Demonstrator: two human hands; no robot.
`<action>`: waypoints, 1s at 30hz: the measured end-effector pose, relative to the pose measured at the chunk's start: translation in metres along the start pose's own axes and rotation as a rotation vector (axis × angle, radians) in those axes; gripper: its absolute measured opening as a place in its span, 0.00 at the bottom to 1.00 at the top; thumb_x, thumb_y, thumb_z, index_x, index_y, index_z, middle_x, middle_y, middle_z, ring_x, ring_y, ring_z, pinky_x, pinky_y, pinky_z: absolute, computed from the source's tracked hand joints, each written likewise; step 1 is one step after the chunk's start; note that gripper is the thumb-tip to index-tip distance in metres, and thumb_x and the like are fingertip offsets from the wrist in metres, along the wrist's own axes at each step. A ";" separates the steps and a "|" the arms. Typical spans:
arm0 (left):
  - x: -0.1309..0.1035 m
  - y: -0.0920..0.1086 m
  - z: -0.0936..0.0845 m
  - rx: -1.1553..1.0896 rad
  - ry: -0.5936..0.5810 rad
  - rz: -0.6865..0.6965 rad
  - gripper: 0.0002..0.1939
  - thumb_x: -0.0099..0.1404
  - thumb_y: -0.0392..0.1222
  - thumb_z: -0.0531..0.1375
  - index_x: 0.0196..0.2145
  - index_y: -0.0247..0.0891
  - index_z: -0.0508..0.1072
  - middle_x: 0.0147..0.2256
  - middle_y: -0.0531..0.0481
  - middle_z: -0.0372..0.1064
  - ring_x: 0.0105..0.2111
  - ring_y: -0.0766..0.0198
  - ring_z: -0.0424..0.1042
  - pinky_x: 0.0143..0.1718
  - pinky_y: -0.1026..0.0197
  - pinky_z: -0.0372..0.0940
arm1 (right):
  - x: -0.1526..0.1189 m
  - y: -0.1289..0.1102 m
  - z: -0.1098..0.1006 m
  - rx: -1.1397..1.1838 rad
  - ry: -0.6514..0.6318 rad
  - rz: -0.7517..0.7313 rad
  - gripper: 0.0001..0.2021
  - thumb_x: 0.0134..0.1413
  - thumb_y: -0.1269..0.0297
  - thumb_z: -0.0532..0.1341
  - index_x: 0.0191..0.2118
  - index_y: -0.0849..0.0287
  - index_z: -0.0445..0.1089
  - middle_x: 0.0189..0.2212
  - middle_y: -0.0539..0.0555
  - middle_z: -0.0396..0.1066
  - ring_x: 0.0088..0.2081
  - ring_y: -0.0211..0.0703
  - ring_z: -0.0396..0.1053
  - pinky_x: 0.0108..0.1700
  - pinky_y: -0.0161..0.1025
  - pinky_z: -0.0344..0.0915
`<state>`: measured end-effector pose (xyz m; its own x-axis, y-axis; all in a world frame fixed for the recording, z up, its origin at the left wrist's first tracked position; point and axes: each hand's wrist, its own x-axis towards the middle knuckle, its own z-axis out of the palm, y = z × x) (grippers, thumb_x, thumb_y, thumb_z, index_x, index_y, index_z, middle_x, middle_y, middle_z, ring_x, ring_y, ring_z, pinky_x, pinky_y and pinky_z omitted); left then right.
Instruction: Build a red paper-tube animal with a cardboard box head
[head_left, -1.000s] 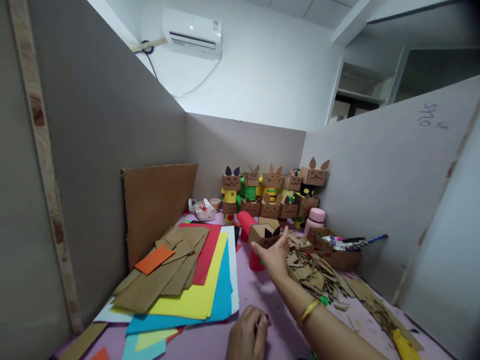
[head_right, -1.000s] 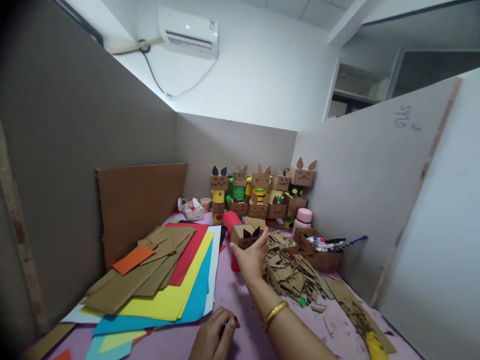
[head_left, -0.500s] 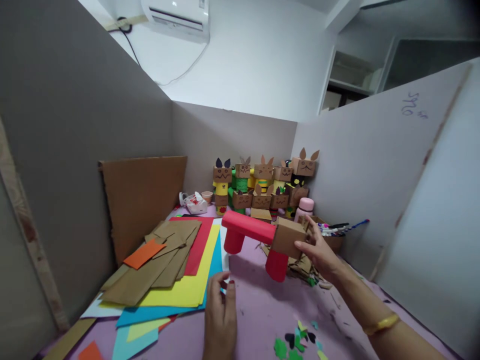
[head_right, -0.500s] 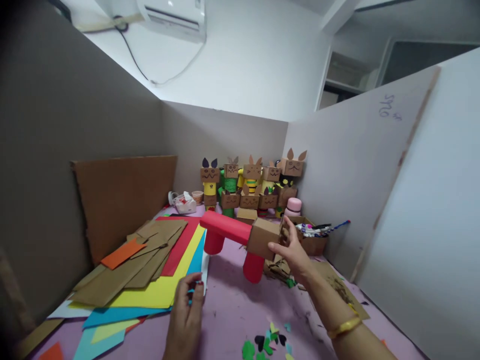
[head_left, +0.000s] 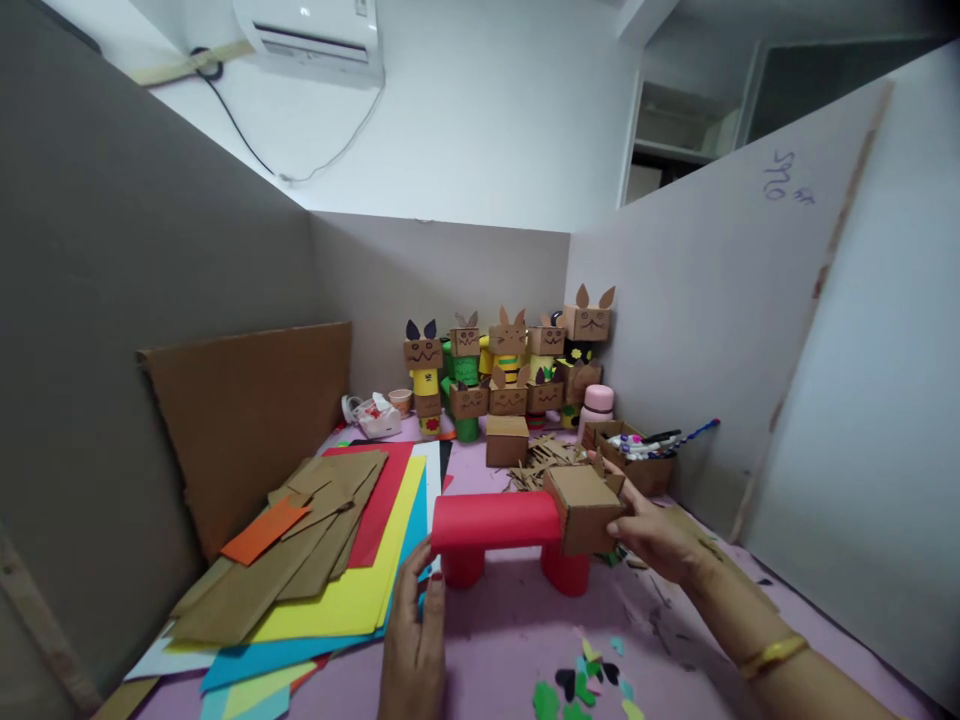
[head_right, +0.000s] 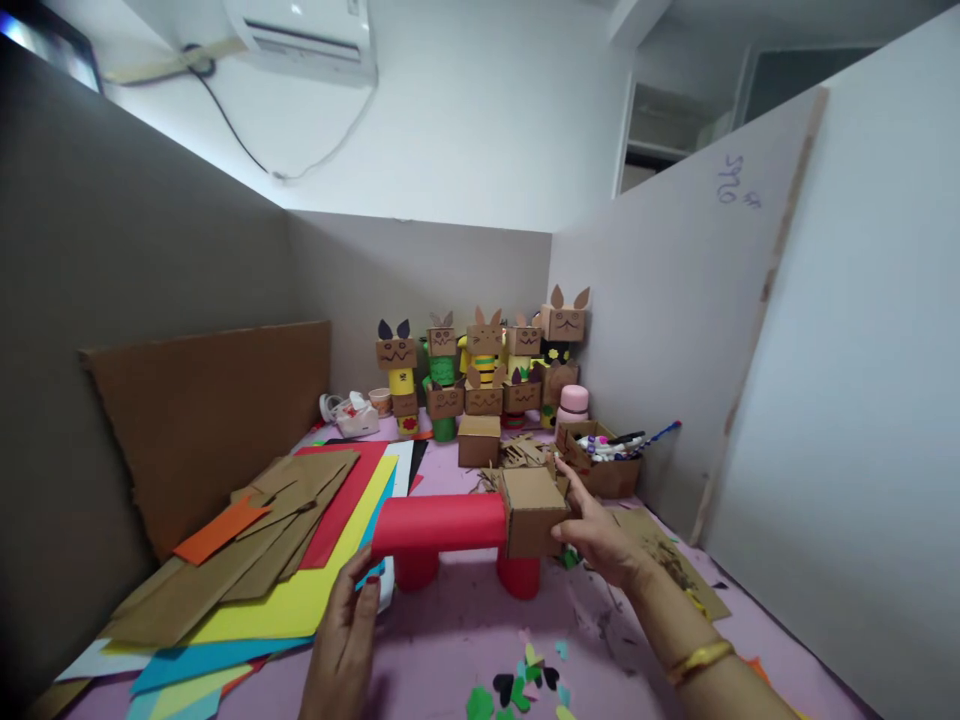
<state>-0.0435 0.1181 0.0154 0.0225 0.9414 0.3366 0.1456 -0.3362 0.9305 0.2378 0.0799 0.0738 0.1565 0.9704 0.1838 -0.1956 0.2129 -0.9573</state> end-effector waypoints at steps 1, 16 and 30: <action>0.001 -0.001 0.000 0.007 0.016 0.016 0.25 0.66 0.58 0.47 0.52 0.38 0.61 0.55 0.40 0.59 0.58 0.51 0.57 0.60 0.44 0.51 | 0.002 0.000 0.001 0.003 -0.002 -0.015 0.48 0.30 0.70 0.60 0.64 0.50 0.47 0.60 0.55 0.58 0.56 0.50 0.61 0.55 0.46 0.58; 0.003 0.001 0.007 -0.014 0.021 -0.036 0.28 0.61 0.57 0.54 0.55 0.42 0.58 0.53 0.41 0.61 0.53 0.50 0.63 0.55 0.43 0.57 | 0.016 0.020 -0.011 -0.018 -0.045 0.045 0.47 0.28 0.75 0.62 0.61 0.49 0.50 0.55 0.51 0.65 0.54 0.48 0.62 0.47 0.38 0.64; 0.002 0.000 0.007 0.030 0.022 -0.019 0.25 0.59 0.56 0.56 0.50 0.40 0.61 0.49 0.41 0.64 0.47 0.51 0.66 0.51 0.44 0.60 | 0.008 0.008 -0.003 -0.029 0.013 0.096 0.40 0.28 0.73 0.61 0.55 0.52 0.56 0.50 0.51 0.68 0.51 0.48 0.64 0.43 0.37 0.65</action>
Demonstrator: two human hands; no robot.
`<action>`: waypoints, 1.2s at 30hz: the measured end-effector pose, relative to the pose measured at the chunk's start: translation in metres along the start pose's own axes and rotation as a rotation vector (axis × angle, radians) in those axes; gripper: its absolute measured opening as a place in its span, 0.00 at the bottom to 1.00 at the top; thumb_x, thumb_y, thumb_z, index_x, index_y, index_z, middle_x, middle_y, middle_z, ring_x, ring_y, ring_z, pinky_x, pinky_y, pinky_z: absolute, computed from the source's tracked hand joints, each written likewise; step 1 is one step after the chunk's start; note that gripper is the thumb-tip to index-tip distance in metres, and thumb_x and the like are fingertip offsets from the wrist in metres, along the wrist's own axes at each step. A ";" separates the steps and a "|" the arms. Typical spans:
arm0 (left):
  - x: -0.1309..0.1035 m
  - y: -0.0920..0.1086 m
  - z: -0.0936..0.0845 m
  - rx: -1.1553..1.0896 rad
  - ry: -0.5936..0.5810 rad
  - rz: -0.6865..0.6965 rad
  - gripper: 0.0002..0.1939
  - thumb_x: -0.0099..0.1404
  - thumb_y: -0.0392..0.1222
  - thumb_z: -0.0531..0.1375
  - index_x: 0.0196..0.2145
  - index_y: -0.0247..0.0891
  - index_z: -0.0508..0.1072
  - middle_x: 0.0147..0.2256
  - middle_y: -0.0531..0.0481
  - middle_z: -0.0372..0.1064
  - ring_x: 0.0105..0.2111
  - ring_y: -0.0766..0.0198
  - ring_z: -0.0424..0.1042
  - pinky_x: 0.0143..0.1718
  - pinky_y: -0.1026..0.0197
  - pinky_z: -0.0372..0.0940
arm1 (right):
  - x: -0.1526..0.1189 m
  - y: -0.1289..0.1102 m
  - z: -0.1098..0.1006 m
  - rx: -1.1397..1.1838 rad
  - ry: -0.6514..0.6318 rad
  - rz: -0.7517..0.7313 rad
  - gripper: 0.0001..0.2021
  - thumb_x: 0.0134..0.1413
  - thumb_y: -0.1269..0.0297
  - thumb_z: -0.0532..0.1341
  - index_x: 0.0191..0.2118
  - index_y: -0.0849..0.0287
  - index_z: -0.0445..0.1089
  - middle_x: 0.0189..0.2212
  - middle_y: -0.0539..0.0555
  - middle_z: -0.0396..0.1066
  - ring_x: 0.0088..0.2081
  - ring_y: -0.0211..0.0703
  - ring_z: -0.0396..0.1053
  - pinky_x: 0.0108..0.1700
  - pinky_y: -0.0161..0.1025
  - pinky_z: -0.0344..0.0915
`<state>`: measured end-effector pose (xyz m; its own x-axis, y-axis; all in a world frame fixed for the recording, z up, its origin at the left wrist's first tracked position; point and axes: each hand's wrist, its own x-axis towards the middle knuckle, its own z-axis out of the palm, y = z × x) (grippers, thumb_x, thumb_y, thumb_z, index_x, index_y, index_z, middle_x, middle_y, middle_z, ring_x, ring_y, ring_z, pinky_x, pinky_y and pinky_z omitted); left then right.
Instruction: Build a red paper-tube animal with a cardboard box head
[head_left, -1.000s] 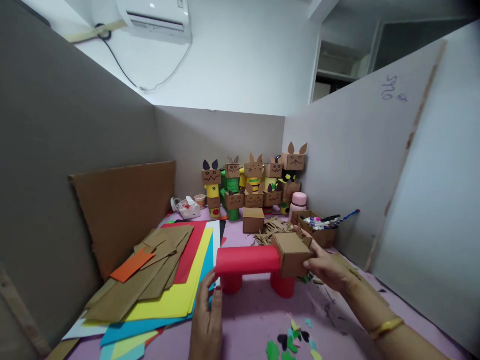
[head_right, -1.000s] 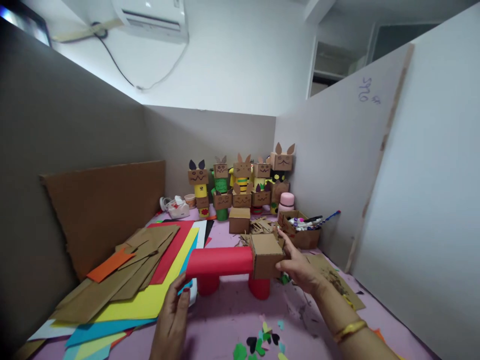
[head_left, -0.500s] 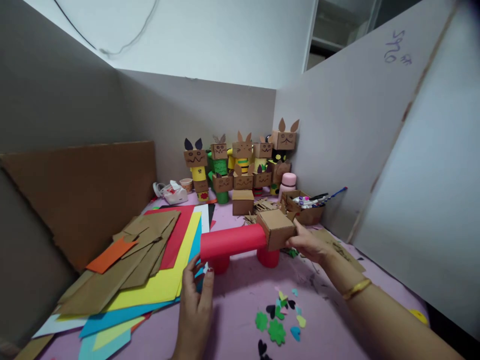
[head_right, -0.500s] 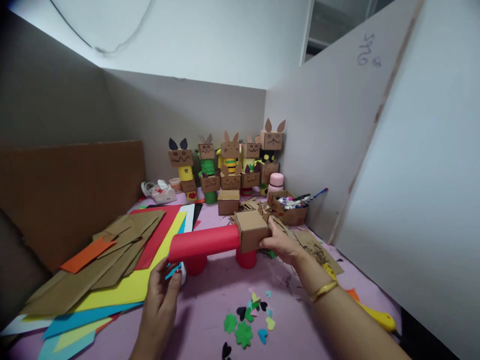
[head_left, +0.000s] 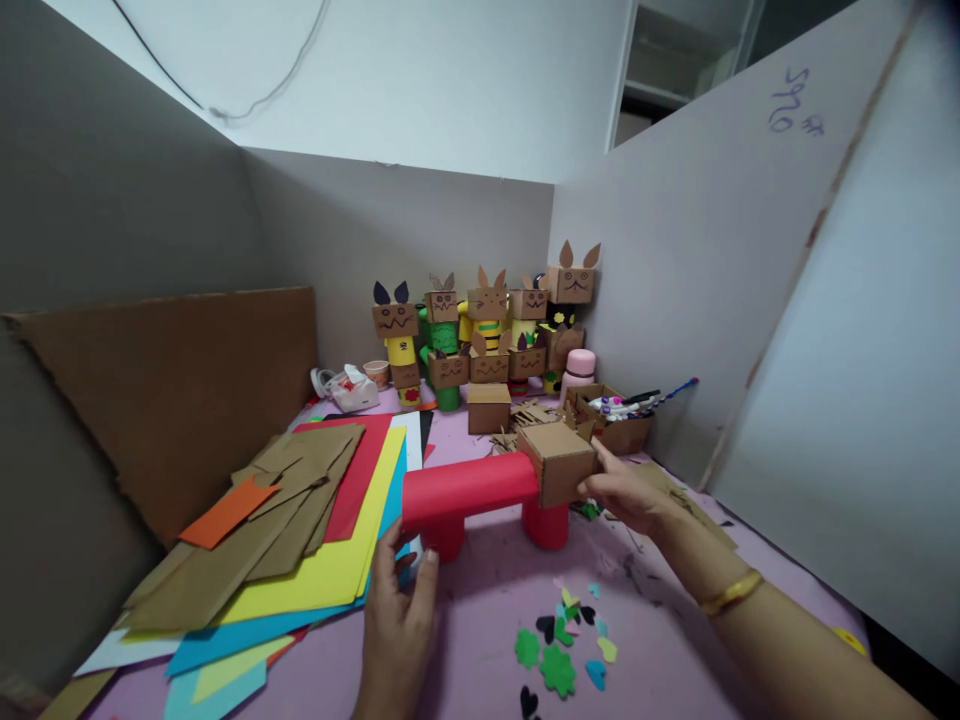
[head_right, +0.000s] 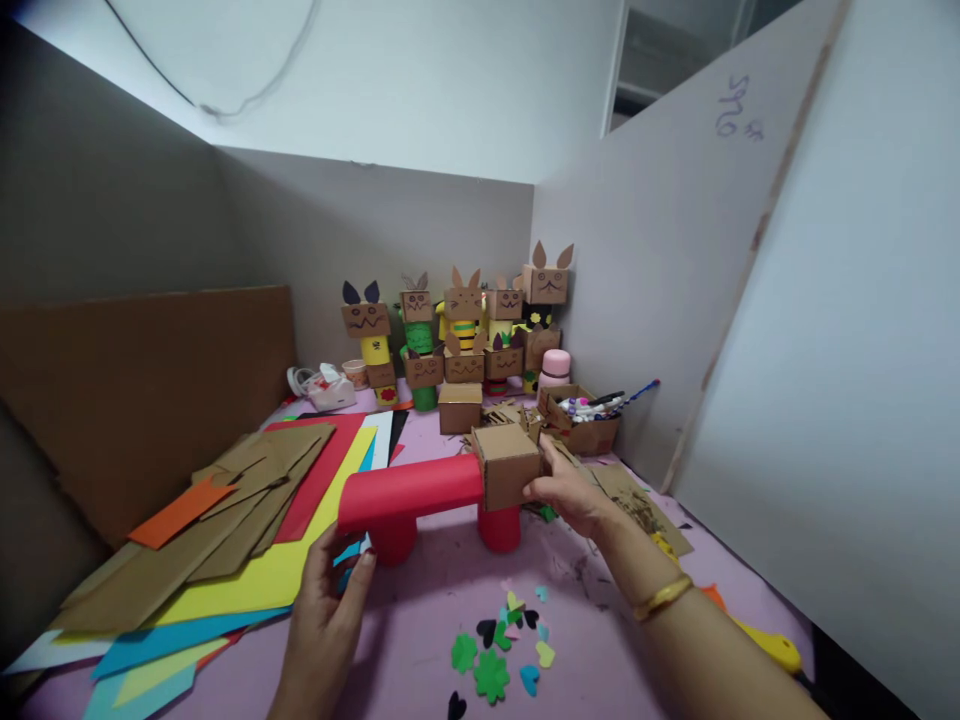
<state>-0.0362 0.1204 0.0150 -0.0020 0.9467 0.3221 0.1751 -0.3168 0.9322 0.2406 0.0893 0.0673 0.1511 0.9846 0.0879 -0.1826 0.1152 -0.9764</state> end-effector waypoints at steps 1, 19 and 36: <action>0.000 0.000 0.000 0.000 0.000 -0.004 0.26 0.59 0.55 0.55 0.51 0.40 0.60 0.49 0.41 0.64 0.47 0.51 0.66 0.51 0.44 0.61 | -0.001 0.002 -0.002 -0.018 0.005 0.010 0.40 0.28 0.73 0.61 0.55 0.52 0.56 0.50 0.51 0.68 0.50 0.48 0.64 0.43 0.37 0.64; 0.013 -0.033 -0.005 0.532 -0.148 0.330 0.17 0.56 0.33 0.51 0.45 0.35 0.62 0.42 0.37 0.67 0.50 0.43 0.65 0.48 0.41 0.61 | -0.006 0.000 -0.010 -0.110 -0.052 0.009 0.41 0.29 0.73 0.61 0.58 0.51 0.55 0.52 0.50 0.66 0.53 0.49 0.62 0.47 0.38 0.62; 0.015 -0.030 -0.005 0.547 -0.134 0.416 0.17 0.56 0.33 0.52 0.45 0.37 0.64 0.42 0.39 0.69 0.47 0.45 0.67 0.48 0.42 0.62 | -0.016 -0.001 -0.007 -0.190 -0.035 -0.017 0.44 0.30 0.72 0.62 0.60 0.51 0.51 0.57 0.52 0.62 0.57 0.53 0.59 0.50 0.43 0.62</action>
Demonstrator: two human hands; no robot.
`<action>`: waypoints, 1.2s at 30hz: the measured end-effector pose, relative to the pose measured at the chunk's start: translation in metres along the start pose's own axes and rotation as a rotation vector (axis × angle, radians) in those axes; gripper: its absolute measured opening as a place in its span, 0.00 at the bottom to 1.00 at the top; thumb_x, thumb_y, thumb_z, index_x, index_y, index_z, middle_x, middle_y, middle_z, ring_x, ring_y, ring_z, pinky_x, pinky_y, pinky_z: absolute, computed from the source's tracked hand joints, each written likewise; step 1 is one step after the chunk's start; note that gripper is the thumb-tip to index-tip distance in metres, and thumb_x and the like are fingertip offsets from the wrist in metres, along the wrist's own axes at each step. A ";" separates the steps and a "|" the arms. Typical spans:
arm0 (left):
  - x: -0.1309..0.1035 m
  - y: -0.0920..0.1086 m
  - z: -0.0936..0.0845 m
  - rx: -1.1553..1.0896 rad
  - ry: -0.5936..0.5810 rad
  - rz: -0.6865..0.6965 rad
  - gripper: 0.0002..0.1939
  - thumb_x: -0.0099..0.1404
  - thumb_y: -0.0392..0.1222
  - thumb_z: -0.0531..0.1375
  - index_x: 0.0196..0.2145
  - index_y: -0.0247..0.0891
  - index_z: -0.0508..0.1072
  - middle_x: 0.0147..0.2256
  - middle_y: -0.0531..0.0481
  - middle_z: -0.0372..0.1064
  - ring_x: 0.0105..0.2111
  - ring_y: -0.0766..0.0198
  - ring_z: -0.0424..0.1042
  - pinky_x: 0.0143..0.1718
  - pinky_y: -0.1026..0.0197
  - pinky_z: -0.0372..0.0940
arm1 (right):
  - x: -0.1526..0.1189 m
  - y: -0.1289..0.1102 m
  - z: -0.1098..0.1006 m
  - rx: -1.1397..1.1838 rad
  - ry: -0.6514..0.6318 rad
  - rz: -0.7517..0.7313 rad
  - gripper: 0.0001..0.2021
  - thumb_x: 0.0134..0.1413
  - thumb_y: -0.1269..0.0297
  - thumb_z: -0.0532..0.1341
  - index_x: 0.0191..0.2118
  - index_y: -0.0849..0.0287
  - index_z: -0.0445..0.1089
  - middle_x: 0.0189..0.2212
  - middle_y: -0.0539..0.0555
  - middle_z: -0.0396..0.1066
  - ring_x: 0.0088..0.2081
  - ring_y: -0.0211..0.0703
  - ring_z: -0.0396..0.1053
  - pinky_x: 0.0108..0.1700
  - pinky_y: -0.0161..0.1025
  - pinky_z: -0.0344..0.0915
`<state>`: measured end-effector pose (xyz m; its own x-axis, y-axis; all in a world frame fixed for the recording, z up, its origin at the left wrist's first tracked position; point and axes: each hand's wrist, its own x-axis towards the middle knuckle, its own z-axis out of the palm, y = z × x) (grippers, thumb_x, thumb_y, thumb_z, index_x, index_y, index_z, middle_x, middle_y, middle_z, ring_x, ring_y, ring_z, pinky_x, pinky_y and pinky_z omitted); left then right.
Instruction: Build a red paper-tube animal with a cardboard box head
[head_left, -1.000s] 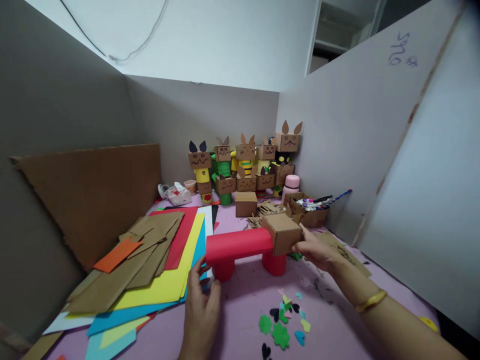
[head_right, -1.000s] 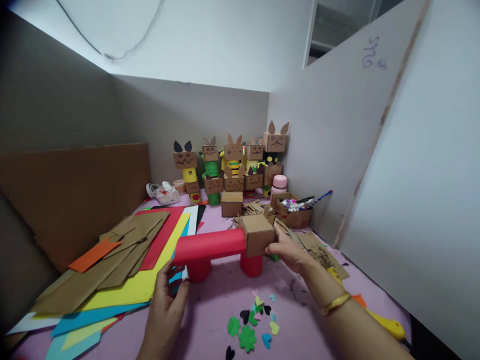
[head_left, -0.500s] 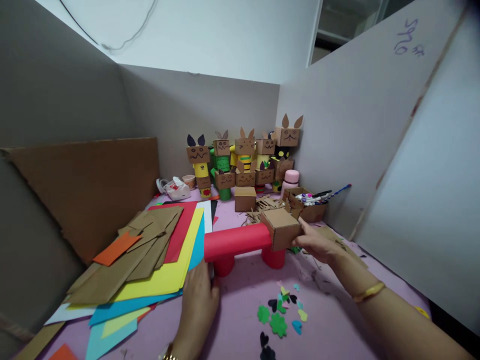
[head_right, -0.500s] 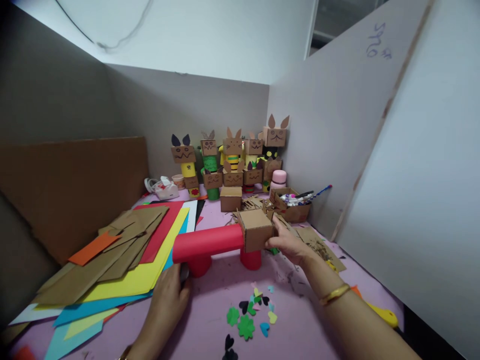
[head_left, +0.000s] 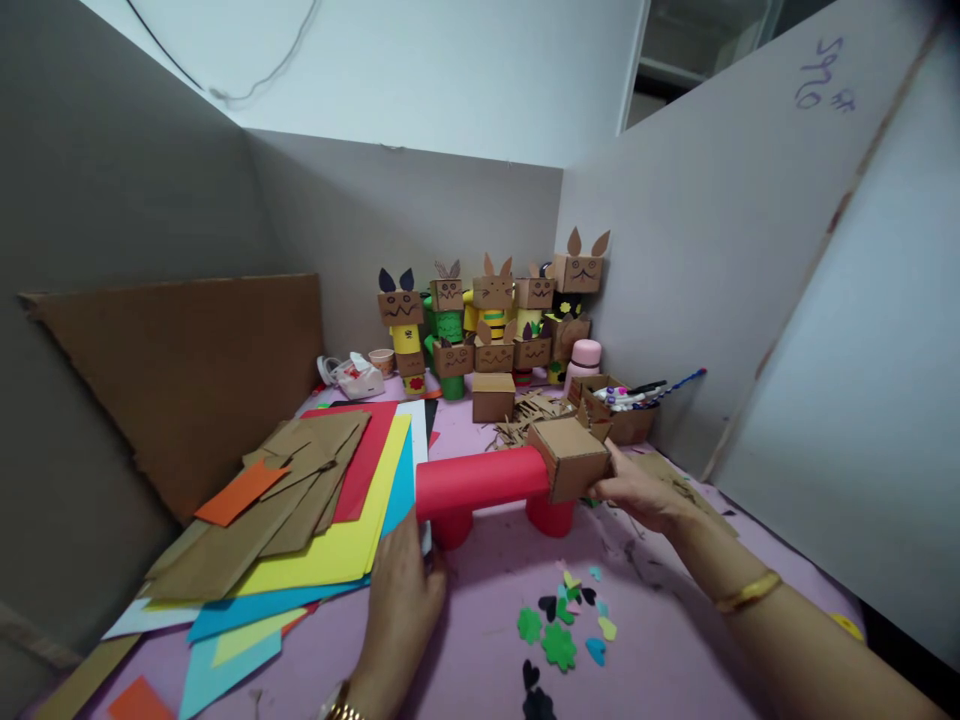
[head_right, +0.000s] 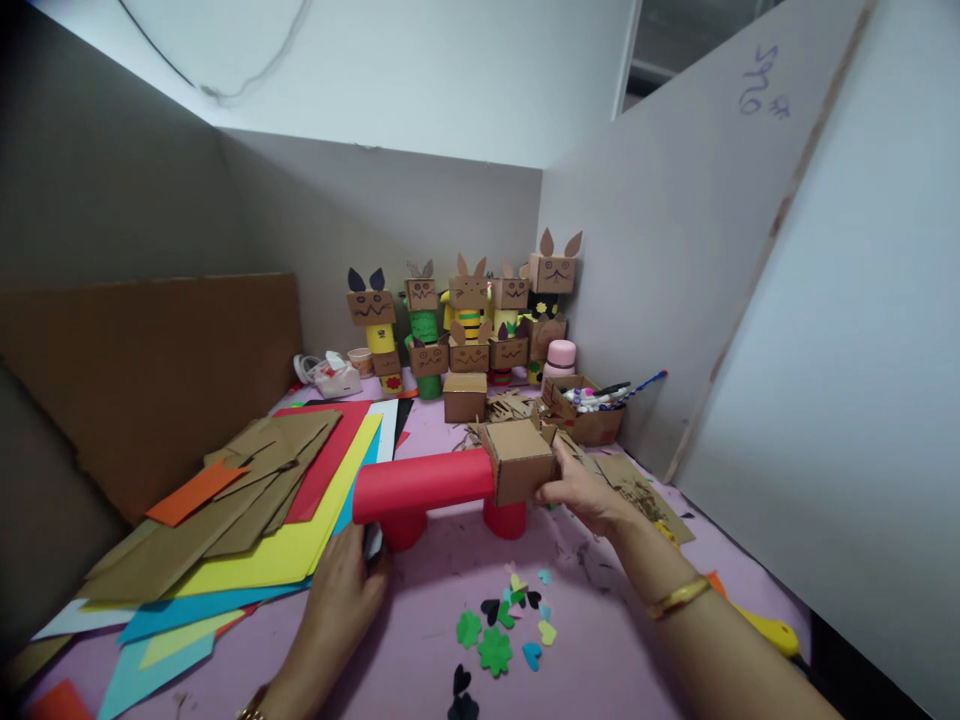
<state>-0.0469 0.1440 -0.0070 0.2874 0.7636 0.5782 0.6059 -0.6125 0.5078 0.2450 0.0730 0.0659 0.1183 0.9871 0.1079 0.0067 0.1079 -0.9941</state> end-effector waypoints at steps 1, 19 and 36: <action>0.000 0.001 0.000 -0.002 0.003 0.001 0.18 0.56 0.33 0.53 0.46 0.36 0.64 0.43 0.39 0.69 0.48 0.45 0.67 0.49 0.42 0.61 | 0.000 0.000 0.000 0.000 0.001 0.003 0.44 0.30 0.72 0.62 0.60 0.51 0.51 0.57 0.52 0.62 0.56 0.53 0.59 0.50 0.43 0.62; -0.003 0.009 0.001 -0.056 0.060 -0.102 0.28 0.50 0.32 0.53 0.51 0.33 0.59 0.43 0.39 0.64 0.49 0.43 0.63 0.50 0.38 0.60 | -0.017 0.000 0.001 0.126 0.244 0.041 0.37 0.29 0.72 0.59 0.54 0.50 0.55 0.58 0.55 0.58 0.55 0.49 0.59 0.47 0.41 0.61; -0.019 0.057 -0.027 -0.255 0.454 -0.011 0.10 0.61 0.34 0.52 0.40 0.44 0.57 0.46 0.46 0.54 0.50 0.53 0.59 0.53 0.46 0.55 | -0.109 0.056 0.075 -1.077 -0.106 -0.249 0.10 0.58 0.70 0.53 0.38 0.57 0.71 0.36 0.57 0.70 0.40 0.48 0.69 0.40 0.43 0.69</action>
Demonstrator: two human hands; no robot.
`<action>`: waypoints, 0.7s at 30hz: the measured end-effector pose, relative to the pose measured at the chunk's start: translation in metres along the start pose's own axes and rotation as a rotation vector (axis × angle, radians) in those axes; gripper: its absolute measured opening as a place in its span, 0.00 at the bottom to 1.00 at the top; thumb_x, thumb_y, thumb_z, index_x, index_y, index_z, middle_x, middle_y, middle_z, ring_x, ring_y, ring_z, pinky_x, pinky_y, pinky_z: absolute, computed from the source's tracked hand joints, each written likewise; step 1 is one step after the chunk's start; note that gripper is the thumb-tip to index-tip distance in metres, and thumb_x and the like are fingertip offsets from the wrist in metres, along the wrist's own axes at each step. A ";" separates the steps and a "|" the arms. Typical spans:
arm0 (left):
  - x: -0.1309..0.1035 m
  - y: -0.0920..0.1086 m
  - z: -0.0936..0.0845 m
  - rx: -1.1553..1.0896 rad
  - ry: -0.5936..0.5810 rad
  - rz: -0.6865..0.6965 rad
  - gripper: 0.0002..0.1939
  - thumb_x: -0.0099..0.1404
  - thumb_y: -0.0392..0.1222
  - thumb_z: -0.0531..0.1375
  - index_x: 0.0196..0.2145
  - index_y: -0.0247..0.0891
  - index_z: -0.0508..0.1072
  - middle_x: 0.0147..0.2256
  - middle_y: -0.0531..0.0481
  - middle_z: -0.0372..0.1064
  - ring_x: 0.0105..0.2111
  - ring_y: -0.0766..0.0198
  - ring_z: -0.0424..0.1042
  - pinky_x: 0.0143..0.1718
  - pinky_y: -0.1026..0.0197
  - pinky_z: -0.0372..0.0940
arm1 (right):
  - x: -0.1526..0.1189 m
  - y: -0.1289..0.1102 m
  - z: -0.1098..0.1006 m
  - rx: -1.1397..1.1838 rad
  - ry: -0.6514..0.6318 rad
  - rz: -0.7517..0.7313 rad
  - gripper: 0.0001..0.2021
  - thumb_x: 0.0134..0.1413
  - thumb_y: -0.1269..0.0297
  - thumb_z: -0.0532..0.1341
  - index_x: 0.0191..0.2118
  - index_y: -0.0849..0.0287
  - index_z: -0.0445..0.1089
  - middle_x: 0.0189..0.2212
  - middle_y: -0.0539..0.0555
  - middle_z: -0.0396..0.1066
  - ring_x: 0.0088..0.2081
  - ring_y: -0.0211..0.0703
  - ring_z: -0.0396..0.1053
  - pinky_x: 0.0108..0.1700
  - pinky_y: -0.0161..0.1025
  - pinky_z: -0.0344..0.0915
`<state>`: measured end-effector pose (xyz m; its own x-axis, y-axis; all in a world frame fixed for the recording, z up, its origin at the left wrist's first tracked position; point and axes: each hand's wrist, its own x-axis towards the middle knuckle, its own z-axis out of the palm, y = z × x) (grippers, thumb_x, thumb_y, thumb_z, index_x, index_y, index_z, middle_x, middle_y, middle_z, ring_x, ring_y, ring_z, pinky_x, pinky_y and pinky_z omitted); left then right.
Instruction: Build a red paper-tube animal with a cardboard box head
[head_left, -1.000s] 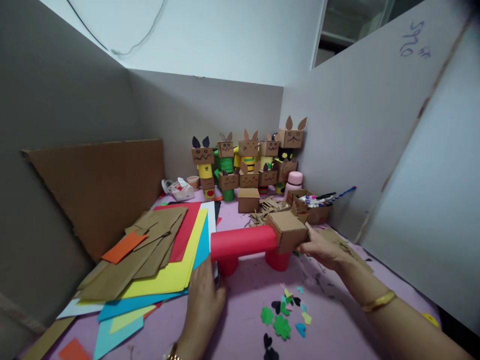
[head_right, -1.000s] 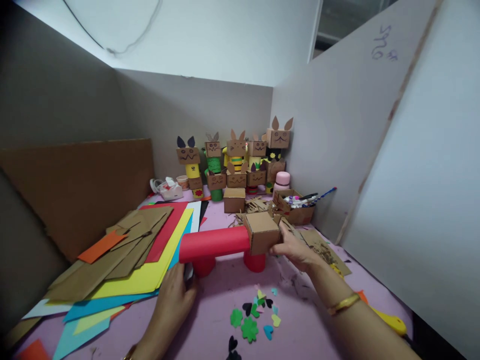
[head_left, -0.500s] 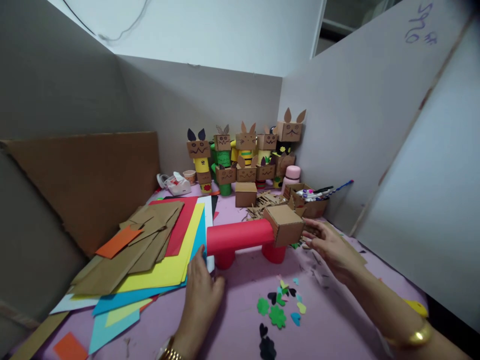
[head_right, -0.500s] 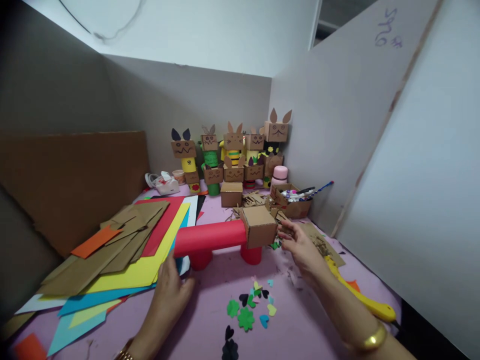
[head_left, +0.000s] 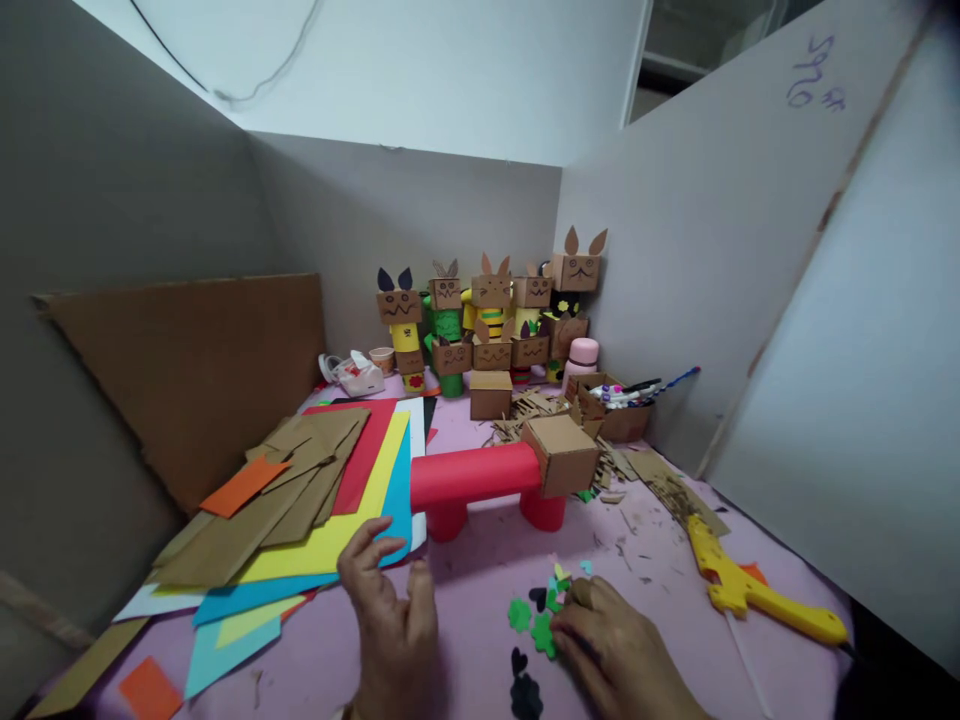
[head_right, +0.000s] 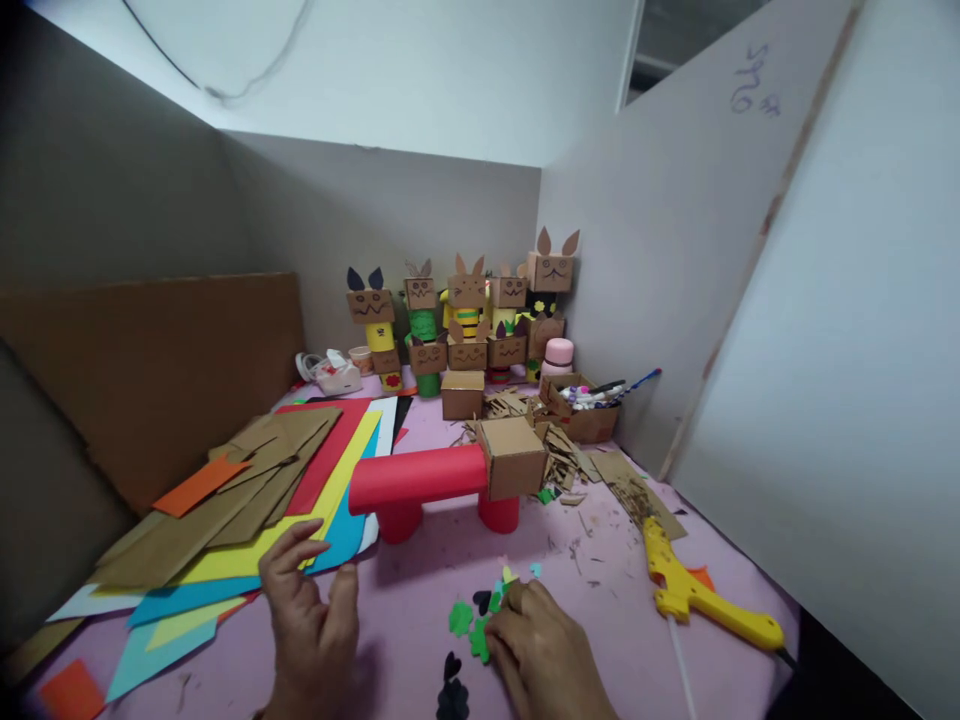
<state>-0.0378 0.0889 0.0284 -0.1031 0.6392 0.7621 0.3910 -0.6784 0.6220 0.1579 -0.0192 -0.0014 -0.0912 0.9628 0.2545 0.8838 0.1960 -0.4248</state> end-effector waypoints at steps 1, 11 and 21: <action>-0.003 0.002 0.000 0.015 -0.031 0.032 0.09 0.62 0.34 0.52 0.40 0.44 0.59 0.46 0.46 0.55 0.49 0.53 0.59 0.52 0.48 0.56 | 0.000 0.000 0.000 -0.001 -0.014 0.009 0.09 0.55 0.69 0.56 0.40 0.57 0.71 0.38 0.57 0.70 0.42 0.49 0.68 0.41 0.44 0.69; -0.013 0.000 0.003 -0.011 -0.322 0.246 0.13 0.63 0.27 0.51 0.42 0.42 0.63 0.43 0.47 0.64 0.45 0.62 0.66 0.46 0.60 0.63 | -0.002 -0.005 0.004 0.015 -0.006 0.054 0.08 0.57 0.68 0.54 0.39 0.57 0.71 0.36 0.57 0.70 0.41 0.49 0.68 0.40 0.43 0.68; -0.014 0.006 0.002 -0.101 -0.549 0.208 0.11 0.64 0.30 0.52 0.41 0.44 0.67 0.35 0.51 0.71 0.37 0.64 0.71 0.38 0.63 0.67 | 0.002 -0.005 0.000 0.387 0.113 0.177 0.14 0.60 0.58 0.51 0.32 0.57 0.72 0.30 0.55 0.70 0.34 0.46 0.68 0.37 0.41 0.63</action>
<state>-0.0323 0.0762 0.0213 0.4650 0.5646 0.6820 0.2602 -0.8234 0.5043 0.1539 -0.0186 0.0013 0.1156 0.9657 0.2326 0.6424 0.1059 -0.7590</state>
